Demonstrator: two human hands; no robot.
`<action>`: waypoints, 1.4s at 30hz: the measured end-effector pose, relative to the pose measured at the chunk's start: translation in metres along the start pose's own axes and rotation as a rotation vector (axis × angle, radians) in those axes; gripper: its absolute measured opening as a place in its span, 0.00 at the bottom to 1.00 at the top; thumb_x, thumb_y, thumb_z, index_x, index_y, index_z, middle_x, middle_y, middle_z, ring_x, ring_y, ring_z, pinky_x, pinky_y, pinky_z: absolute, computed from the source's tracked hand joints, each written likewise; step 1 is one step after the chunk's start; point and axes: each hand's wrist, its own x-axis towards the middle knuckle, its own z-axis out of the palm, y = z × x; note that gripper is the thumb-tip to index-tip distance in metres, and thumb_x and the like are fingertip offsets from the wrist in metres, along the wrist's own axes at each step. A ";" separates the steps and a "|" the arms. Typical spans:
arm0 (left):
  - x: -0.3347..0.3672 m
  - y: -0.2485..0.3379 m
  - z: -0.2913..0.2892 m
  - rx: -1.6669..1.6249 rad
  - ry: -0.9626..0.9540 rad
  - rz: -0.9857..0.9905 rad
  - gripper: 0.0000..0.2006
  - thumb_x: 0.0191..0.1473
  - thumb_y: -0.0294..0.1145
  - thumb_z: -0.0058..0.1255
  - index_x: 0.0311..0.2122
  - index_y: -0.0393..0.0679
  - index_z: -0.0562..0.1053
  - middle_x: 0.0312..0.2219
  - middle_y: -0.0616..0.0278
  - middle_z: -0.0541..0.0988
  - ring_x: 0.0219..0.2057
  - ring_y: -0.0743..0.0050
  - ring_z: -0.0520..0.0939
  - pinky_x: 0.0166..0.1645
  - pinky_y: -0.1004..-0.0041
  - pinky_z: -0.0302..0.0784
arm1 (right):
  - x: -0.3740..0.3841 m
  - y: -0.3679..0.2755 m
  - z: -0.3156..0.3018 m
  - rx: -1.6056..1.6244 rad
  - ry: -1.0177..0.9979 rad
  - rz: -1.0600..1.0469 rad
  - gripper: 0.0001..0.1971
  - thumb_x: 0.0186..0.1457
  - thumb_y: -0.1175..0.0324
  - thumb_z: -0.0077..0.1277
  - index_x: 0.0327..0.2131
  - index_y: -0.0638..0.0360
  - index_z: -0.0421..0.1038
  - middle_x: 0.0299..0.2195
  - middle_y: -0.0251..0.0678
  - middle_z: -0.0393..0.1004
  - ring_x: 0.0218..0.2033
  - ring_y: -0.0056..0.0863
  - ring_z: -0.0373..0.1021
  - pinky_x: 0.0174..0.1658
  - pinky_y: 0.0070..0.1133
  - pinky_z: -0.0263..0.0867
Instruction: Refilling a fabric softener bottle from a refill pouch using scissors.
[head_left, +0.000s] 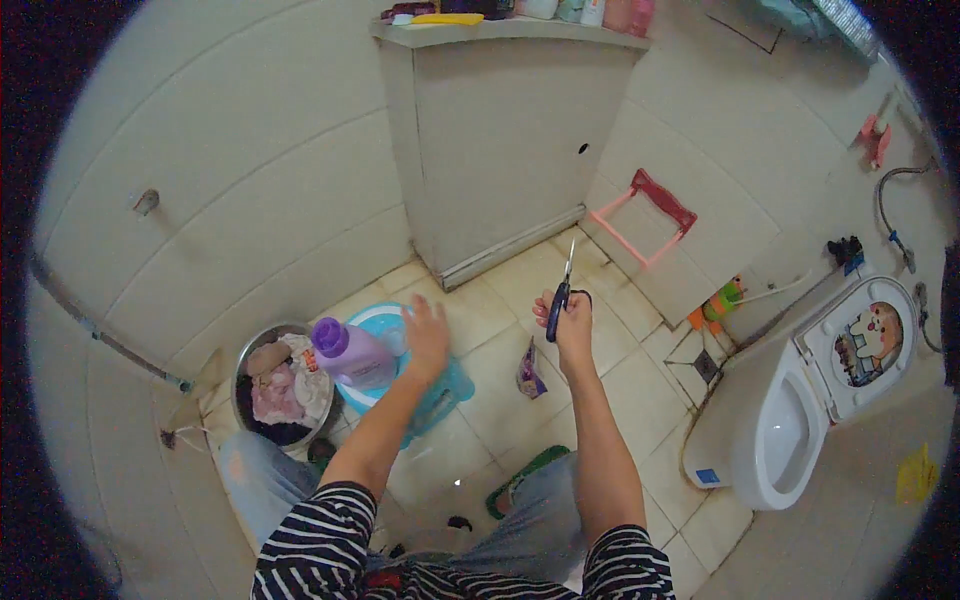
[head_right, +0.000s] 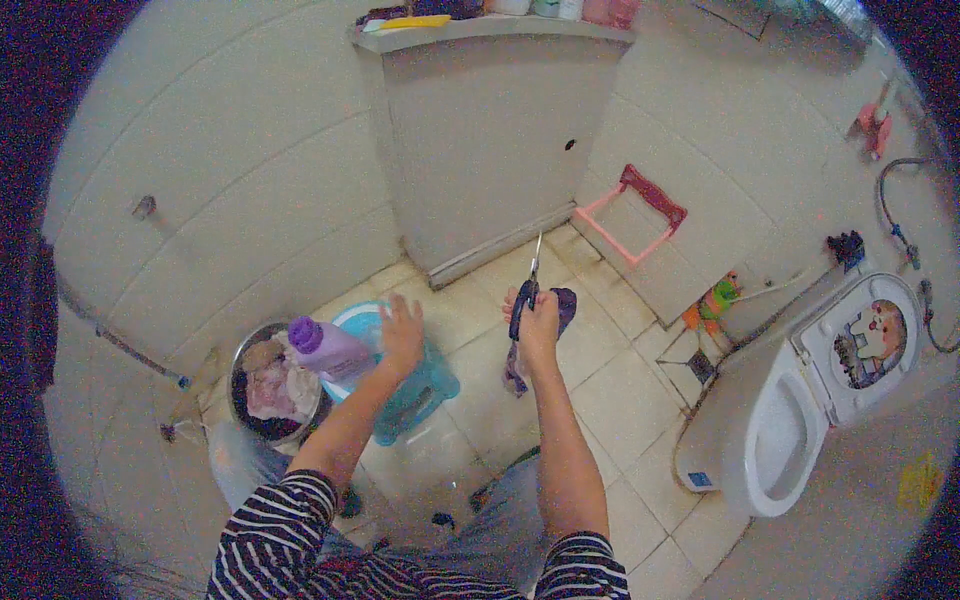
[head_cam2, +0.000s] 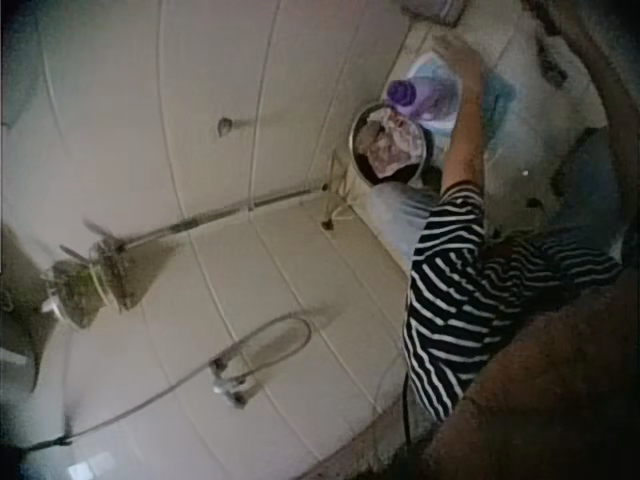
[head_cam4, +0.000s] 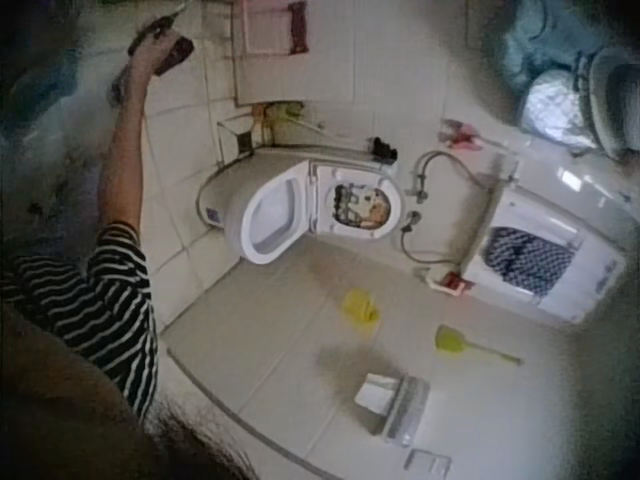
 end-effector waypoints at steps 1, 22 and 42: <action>0.003 0.018 0.000 -0.179 0.088 0.036 0.23 0.47 0.29 0.41 0.51 0.40 0.60 0.51 0.43 0.61 0.54 0.43 0.59 0.57 0.48 0.48 | 0.001 -0.002 -0.004 -0.018 0.007 0.014 0.15 0.48 0.68 0.53 0.29 0.60 0.54 0.27 0.41 0.70 0.25 0.23 0.69 0.27 0.16 0.66; -0.036 0.145 0.002 -0.289 -0.108 0.600 0.06 0.40 0.35 0.48 0.26 0.52 0.75 0.27 0.69 0.78 0.45 0.65 0.72 0.60 0.45 0.37 | -0.001 0.026 -0.079 -0.582 -0.041 -0.193 0.14 0.45 0.73 0.55 0.27 0.59 0.56 0.23 0.31 0.66 0.25 0.17 0.64 0.28 0.15 0.60; -0.076 -0.094 -0.313 -0.887 0.020 0.353 0.14 0.47 0.41 0.48 0.25 0.38 0.73 0.19 0.49 0.74 0.22 0.52 0.75 0.27 0.63 0.68 | -0.148 -0.105 0.080 -0.191 -0.502 -0.367 0.18 0.38 0.76 0.60 0.26 0.54 0.56 0.20 0.24 0.63 0.21 0.12 0.60 0.23 0.13 0.56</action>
